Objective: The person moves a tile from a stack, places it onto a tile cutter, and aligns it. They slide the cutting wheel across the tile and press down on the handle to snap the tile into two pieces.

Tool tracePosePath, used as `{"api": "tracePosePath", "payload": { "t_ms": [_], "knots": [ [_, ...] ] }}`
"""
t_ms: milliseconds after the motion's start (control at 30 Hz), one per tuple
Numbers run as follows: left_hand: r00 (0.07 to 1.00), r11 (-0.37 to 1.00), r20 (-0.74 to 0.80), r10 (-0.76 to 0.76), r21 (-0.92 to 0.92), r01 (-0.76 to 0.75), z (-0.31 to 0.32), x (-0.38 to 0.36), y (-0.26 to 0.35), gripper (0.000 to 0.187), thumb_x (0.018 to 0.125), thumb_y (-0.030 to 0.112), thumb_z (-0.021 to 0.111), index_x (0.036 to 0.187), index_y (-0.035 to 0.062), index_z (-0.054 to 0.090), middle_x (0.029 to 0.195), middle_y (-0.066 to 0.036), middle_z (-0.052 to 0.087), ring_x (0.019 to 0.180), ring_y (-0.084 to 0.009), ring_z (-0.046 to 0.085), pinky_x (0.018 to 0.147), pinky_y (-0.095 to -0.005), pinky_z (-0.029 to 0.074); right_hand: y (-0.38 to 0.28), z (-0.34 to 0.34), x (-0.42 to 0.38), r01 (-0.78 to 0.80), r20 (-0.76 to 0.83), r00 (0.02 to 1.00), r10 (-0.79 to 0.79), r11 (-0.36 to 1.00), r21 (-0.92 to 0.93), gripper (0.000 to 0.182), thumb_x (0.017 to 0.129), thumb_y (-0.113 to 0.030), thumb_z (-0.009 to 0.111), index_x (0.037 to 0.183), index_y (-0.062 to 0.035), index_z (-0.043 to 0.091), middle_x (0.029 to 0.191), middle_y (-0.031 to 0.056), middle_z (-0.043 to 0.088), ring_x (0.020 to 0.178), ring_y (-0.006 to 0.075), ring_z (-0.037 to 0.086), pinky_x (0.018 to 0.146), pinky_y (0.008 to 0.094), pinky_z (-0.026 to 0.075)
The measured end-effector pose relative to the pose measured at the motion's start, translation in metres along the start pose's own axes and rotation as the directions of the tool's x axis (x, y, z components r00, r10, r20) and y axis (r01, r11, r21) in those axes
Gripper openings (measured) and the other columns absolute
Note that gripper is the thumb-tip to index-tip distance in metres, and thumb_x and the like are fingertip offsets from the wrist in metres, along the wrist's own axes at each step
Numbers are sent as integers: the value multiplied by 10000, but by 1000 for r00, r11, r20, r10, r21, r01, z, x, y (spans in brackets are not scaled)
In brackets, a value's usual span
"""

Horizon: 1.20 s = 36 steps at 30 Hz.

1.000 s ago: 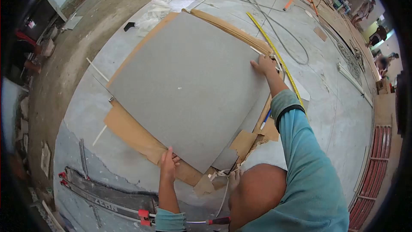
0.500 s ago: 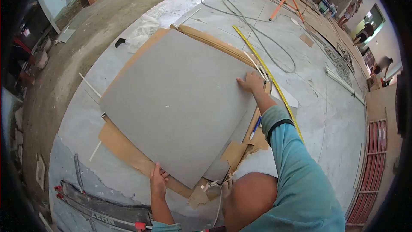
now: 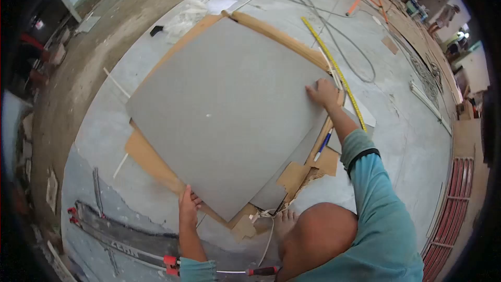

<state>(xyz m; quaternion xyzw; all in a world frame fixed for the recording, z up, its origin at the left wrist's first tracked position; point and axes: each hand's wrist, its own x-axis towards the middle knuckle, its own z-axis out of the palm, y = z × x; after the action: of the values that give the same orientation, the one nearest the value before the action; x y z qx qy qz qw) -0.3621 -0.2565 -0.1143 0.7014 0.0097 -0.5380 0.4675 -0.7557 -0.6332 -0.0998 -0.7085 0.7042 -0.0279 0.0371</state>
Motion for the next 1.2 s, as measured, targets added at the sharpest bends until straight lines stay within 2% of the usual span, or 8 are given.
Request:
{"api": "tracePosePath", "payload": {
  "t_ms": [167, 300, 500, 567, 700, 800, 1100, 1200],
  "knots": [
    [996, 998, -56, 66, -16, -67, 7, 0, -6, 410, 880, 406, 538, 1093, 58, 492, 918, -57, 555, 749, -155, 527, 607, -275, 406, 31, 38, 37, 193, -176, 970, -166, 970, 149, 545, 780, -518, 600, 734, 25, 571, 771, 213, 592, 746, 354, 570, 650, 436, 426],
    [995, 992, -55, 80, -96, -85, 1, 8, -10, 428, 877, 385, 545, 1142, 53, 488, 994, -91, 575, 858, -194, 576, 704, -321, 449, 26, 29, 52, 188, -52, 982, -181, 951, 246, 586, 778, -549, 611, 695, 26, 537, 630, 140, 499, 626, 216, 488, 574, 379, 392],
    [984, 944, -170, 57, -312, -108, 22, 22, -8, 367, 882, 386, 537, 872, 20, 551, 778, -63, 572, 730, -142, 524, 627, -290, 428, 31, 32, 71, 120, 152, 972, -177, 938, 326, 618, 783, -588, 598, 670, 16, 529, 628, 45, 452, 626, 145, 434, 560, 330, 376],
    [923, 977, -323, 212, 100, -189, 26, 40, -20, 402, 888, 409, 516, 775, 23, 526, 747, -61, 554, 660, -148, 502, 594, -307, 411, 36, 37, 77, 124, 146, 968, -202, 898, 423, 625, 785, -591, 595, 673, 22, 540, 648, 37, 476, 638, 139, 443, 569, 316, 381],
    [868, 954, -416, 271, 234, -186, 37, 27, -3, 495, 893, 471, 482, 680, 25, 512, 707, -56, 505, 649, -149, 462, 598, -328, 404, 31, 26, 82, 32, 237, 964, -120, 939, 343, 605, 829, -516, 575, 1085, 29, 634, 892, 105, 642, 873, 202, 588, 819, 326, 444],
    [933, 980, -301, 198, 94, -178, 29, 23, 1, 578, 903, 517, 425, 697, -10, 542, 695, -68, 513, 715, -177, 496, 675, -340, 425, 83, 72, 137, 37, 458, 806, -376, 804, 594, 668, 900, -582, 369, 1335, -81, 445, 1381, 162, 407, 1316, 262, 330, 1098, 338, 204],
    [863, 947, -457, 216, -117, -299, 37, 37, -9, 691, 925, 504, 292, 1192, -108, 467, 1207, -261, 503, 1161, -299, 462, 982, -357, 332, 60, 55, 123, -35, 348, 929, -127, 905, 424, 623, 901, -513, 441, 1304, -38, 473, 1333, 168, 452, 1256, 269, 403, 1040, 346, 297],
    [814, 935, -511, 276, -53, -350, 42, 23, -3, 637, 928, 479, 306, 991, -108, 543, 981, -224, 583, 1018, -275, 536, 912, -367, 373, 56, 49, 118, -49, 299, 952, -62, 936, 350, 626, 909, -500, 428, 1277, 4, 479, 1265, 205, 502, 1207, 297, 448, 1008, 359, 325]
  ]
}}
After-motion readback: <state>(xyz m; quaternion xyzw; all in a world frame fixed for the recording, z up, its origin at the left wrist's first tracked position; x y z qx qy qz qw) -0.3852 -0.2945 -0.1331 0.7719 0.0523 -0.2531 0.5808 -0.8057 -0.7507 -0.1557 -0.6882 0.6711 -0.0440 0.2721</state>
